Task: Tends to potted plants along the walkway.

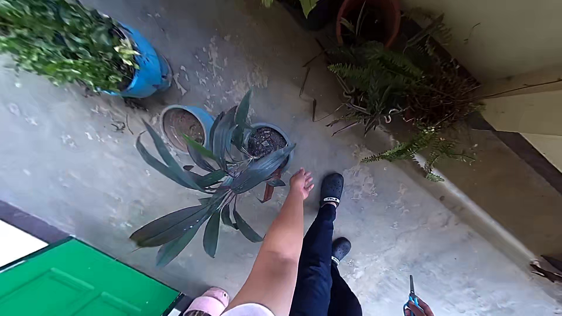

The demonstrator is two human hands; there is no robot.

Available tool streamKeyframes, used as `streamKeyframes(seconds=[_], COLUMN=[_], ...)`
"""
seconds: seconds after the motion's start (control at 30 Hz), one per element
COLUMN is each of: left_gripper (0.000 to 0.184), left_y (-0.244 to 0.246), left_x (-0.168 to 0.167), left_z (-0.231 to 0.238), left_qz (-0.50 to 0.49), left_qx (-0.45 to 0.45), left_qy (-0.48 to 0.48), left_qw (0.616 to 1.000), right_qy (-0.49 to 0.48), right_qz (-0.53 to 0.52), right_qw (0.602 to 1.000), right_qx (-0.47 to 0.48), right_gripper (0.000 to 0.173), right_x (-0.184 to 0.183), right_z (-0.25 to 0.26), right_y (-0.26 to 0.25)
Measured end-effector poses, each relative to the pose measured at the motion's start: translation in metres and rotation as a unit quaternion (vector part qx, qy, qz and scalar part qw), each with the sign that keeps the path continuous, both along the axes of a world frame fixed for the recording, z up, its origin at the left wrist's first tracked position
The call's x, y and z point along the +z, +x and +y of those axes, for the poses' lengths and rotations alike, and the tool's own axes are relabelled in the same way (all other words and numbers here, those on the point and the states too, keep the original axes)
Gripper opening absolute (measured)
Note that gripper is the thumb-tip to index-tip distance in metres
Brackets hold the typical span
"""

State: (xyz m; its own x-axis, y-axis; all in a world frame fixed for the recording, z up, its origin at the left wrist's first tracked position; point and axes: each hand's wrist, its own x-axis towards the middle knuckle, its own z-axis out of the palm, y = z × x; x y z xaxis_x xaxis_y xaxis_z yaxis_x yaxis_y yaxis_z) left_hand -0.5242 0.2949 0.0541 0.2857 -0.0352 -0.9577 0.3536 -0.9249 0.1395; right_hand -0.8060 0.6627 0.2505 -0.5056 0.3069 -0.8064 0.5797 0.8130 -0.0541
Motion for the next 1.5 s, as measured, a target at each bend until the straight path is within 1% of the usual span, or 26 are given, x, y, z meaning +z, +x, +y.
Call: streamKeyframes(seconds=[0.07, 0.13, 0.2, 0.23, 0.3, 0.33, 0.4, 0.47, 0.53, 0.57, 0.63, 0.67, 0.73, 0.77, 0.8, 0.83, 0.87, 0.9, 0.97, 1.03, 1.1, 1.17, 1.23, 1.33, 1.4, 1.5], left_gripper=[0.053, 0.052, 0.049, 0.046, 0.042, 0.041, 0.041, 0.040, 0.034, 0.030, 0.037, 0.040, 0.042, 0.041, 0.041, 0.042, 0.043, 0.047, 0.047, 0.043, 0.040, 0.040, 0.039, 0.042, 0.048, 0.054], left_y=[0.004, 0.012, 0.016, 0.016, 0.028, 0.042, 0.080, 0.123, 0.162, 0.178, 0.202, 0.200, 0.187, 0.188, 0.193, 0.202, 0.206, 0.204, 0.181, 0.140, 0.091, 0.038, -0.017, -0.096, -0.140, -0.187], left_x=[-0.020, -0.037, -0.039, -0.035, -0.038, -0.044, -0.058, -0.053, -0.051, -0.054, -0.057, -0.040, 0.021, 0.033, 0.022, 0.000, -0.018, -0.025, -0.024, -0.015, -0.015, -0.019, -0.030, -0.049, -0.060, -0.073], left_z=[-0.013, -0.027, -0.043, -0.049, -0.047, -0.037, -0.010, 0.004, 0.015, 0.028, 0.060, 0.068, 0.067, 0.077, 0.099, 0.124, 0.144, 0.154, 0.161, 0.158, 0.140, 0.106, 0.061, 0.006, -0.028, -0.065], left_qz=[-0.001, -0.006, -0.020, -0.033, -0.066, -0.077, -0.093, -0.135, -0.173, -0.187, -0.198, -0.207, -0.152, -0.136, -0.142, -0.154, -0.160, -0.147, -0.119, -0.081, -0.022, 0.041, 0.080, 0.088, 0.074, 0.049], left_qx=[0.082, 0.185, 0.302, 0.342, 0.404, 0.414, 0.372, 0.310, 0.210, 0.160, 0.088, 0.069, 0.088, 0.111, 0.139, 0.176, 0.184, 0.165, 0.088, -0.030, -0.159, -0.283, -0.360, -0.384, -0.329, -0.248], left_qy=[-0.016, -0.054, -0.089, -0.100, -0.138, -0.162, -0.188, -0.153, -0.113, -0.115, -0.166, -0.163, -0.106, -0.100, -0.112, -0.096, -0.046, 0.014, 0.090, 0.109, 0.087, 0.040, -0.017, -0.096, -0.148, -0.168], left_qw=[0.997, 0.981, 0.949, 0.934, 0.902, 0.892, 0.904, 0.929, 0.956, 0.962, 0.962, 0.962, 0.979, 0.979, 0.974, 0.968, 0.969, 0.975, 0.985, 0.990, 0.983, 0.957, 0.929, 0.914, 0.930, 0.953], right_qy=[-0.010, -0.040, -0.065, -0.073, -0.088, -0.090, -0.088, -0.075, -0.062, -0.057, -0.056, -0.056, -0.057, -0.055, -0.056, -0.059, -0.062, -0.066, -0.083, -0.104, -0.134, -0.166, -0.199, -0.212, -0.218, -0.234], right_qz=[-0.021, -0.039, -0.054, -0.060, -0.080, -0.093, -0.113, -0.128, -0.131, -0.130, -0.127, -0.128, -0.133, -0.137, -0.142, -0.147, -0.153, -0.157, -0.161, -0.166, -0.177, -0.184, -0.181, -0.165, -0.161, -0.152], right_qw=[0.999, 0.996, 0.990, 0.986, 0.977, 0.972, 0.961, 0.950, 0.943, 0.940, 0.934, 0.931, 0.925, 0.923, 0.921, 0.920, 0.921, 0.923, 0.931, 0.940, 0.946, 0.949, 0.949, 0.950, 0.946, 0.936], right_qx=[0.033, 0.071, 0.114, 0.138, 0.178, 0.197, 0.238, 0.275, 0.301, 0.311, 0.330, 0.338, 0.350, 0.356, 0.359, 0.358, 0.353, 0.345, 0.316, 0.278, 0.236, 0.193, 0.165, 0.160, 0.178, 0.214], right_gripper=[0.026, 0.025, 0.025, 0.025, 0.025, 0.025, 0.027, 0.026, 0.026, 0.025, 0.024, 0.024, 0.023, 0.022, 0.022, 0.022, 0.023, 0.024, 0.026, 0.028, 0.029, 0.028, 0.027, 0.024, 0.023, 0.024], right_x=[-0.010, -0.024, -0.033, -0.036, -0.040, -0.041, -0.044, -0.048, -0.053, -0.057, -0.066, -0.070, -0.075, -0.076, -0.077, -0.078, -0.077, -0.076, -0.077, -0.074, -0.069, -0.063, -0.062, -0.065, -0.072, -0.075], right_z=[-0.020, -0.048, -0.077, -0.090, -0.110, -0.119, -0.135, -0.148, -0.159, -0.165, -0.179, -0.187, -0.201, -0.208, -0.214, -0.219, -0.223, -0.226, -0.234, -0.239, -0.243, -0.246, -0.247, -0.238, -0.237, -0.221], right_y=[-0.005, -0.010, -0.013, -0.013, -0.014, -0.016, -0.021, -0.025, -0.031, -0.033, -0.035, -0.035, -0.033, -0.032, -0.030, -0.028, -0.026, -0.024, -0.020, -0.016, -0.012, -0.010, -0.016, -0.043, -0.070, -0.120])
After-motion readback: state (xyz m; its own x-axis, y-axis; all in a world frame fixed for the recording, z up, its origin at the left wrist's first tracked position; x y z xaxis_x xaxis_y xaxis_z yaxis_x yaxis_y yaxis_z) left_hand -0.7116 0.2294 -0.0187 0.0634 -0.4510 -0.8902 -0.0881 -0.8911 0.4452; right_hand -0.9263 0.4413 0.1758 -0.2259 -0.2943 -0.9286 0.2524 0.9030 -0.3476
